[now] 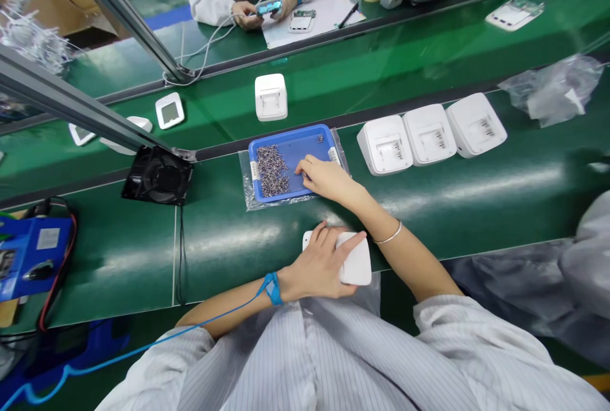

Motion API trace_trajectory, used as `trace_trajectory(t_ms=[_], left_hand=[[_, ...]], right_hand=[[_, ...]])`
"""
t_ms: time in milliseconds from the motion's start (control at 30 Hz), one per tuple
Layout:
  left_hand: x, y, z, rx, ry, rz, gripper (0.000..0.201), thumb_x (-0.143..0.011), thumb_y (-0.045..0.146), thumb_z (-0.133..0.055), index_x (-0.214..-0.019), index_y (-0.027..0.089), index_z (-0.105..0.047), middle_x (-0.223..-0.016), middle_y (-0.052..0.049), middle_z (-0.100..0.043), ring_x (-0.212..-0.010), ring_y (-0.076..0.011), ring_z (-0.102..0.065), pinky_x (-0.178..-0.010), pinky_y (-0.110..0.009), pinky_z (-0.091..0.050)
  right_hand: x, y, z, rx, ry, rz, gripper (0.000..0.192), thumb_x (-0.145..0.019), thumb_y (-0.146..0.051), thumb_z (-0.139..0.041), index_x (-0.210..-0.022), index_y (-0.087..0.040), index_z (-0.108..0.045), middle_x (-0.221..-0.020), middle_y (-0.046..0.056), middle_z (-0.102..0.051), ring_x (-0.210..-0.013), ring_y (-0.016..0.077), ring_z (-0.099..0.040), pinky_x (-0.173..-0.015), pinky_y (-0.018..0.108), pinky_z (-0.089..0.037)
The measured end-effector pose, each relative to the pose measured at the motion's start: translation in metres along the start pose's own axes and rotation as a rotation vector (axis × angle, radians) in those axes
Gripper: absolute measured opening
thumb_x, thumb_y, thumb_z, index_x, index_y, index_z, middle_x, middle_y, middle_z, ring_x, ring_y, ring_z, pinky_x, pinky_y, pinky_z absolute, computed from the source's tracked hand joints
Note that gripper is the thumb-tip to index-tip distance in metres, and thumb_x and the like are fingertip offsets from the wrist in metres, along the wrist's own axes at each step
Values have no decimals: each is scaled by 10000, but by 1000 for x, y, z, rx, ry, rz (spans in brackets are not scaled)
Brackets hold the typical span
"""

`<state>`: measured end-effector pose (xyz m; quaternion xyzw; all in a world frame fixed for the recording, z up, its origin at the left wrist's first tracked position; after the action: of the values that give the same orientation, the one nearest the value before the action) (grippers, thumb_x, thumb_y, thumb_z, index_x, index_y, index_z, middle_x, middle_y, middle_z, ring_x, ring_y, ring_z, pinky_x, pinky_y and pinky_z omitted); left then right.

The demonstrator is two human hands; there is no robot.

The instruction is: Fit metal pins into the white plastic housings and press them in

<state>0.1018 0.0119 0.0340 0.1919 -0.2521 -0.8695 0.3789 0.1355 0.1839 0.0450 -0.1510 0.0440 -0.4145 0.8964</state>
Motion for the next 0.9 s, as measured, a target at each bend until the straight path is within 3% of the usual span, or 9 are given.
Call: trace_trajectory(t_ms=[133, 233, 367, 433, 533, 600, 667, 800, 900], left_hand=[[18, 6, 52, 173, 196, -48, 1054, -678, 442, -739, -1509, 330, -99, -1372, -136, -307, -1385, -352, -408, -1214, -609, -297], [26, -16, 106, 19, 475, 156, 1040, -650, 436, -719, -1467, 342, -83, -1380, -123, -278, -1388, -343, -405, -1185, -530, -383], [18, -82, 173, -347, 896, 455, 1062, -689, 423, -762, -1467, 289, -52, -1483, -125, -239, -1451, -313, -329, -1242, -439, -323], [6, -130, 199, -398, 1088, 554, 1011, -721, 317, -787, -1461, 270, -100, -1513, -112, -255, -1447, -273, -336, -1263, -391, -287], [-10, -211, 222, -316, 1241, 892, 907, -771, 226, -786, -1430, 232, -163, -1445, -137, -356, -1373, -266, -410, -1189, -379, -385], [-18, -252, 227, -224, 1288, 1051, 904, -785, 209, -781, -1429, 199, -146, -1433, -174, -326, -1361, -265, -427, -1155, -356, -415], [-24, -275, 228, -207, 1293, 1110, 898, -792, 200, -772, -1418, 163, -128, -1442, -206, -269, -1384, -265, -403, -1170, -347, -388], [-30, -296, 226, -256, 1224, 1100, 818, -743, 131, -786, -1341, 139, -228, -1444, -204, -240, -1428, -255, -334, -1224, -323, -289], [-32, -311, 226, -234, 1123, 1126, 777, -678, 113, -834, -1269, 100, -330, -1407, -223, -302, -1400, -298, -390, -1221, -367, -293]], right_hand=[[2, 4, 3, -26, -10, -36, 303, -983, -218, -418, -1244, -164, -563, -1237, 96, -601, -959, 209, -666, -717, 300, -404], [2, 6, 2, -15, -60, -70, 290, -1020, -280, -384, -1222, -166, -559, -1232, 119, -603, -884, 207, -676, -697, 307, -406], [0, 6, 1, -5, -41, -57, 274, -1047, -327, -354, -1182, -161, -526, -1158, 119, -661, -922, 235, -689, -682, 305, -405], [0, 5, 1, 3, -37, -53, 273, -1050, -344, -356, -1199, -161, -494, -1077, 107, -696, -908, 240, -696, -669, 301, -404], [1, 4, 1, 30, -55, -73, 289, -1050, -348, -347, -1205, -135, -467, -951, 108, -712, -816, 248, -700, -627, 300, -389], [2, 2, 3, 48, -62, -88, 285, -1048, -319, -327, -1200, -121, -465, -915, 109, -710, -787, 252, -702, -611, 299, -378], [3, 2, 3, 60, -61, -100, 282, -1044, -283, -302, -1191, -112, -471, -933, 119, -711, -786, 254, -706, -603, 298, -367], [3, 3, 0, 55, -31, -63, 304, -1055, -265, -260, -1237, -144, -472, -1142, 129, -695, -856, 241, -713, -608, 299, -358], [2, 4, -3, 40, -13, -34, 318, -1070, -318, -258, -1237, -182, -491, -1180, 92, -696, -891, 233, -714, -622, 296, -357]])
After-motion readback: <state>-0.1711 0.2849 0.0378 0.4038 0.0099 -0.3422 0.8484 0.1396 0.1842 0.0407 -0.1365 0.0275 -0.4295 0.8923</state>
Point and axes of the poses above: each hand's wrist, its own x-axis away from the middle knuckle, its own z-axis out of the back of the hand, y = z × x, the point moved 5 cm from there along -x, towards the middle knuckle
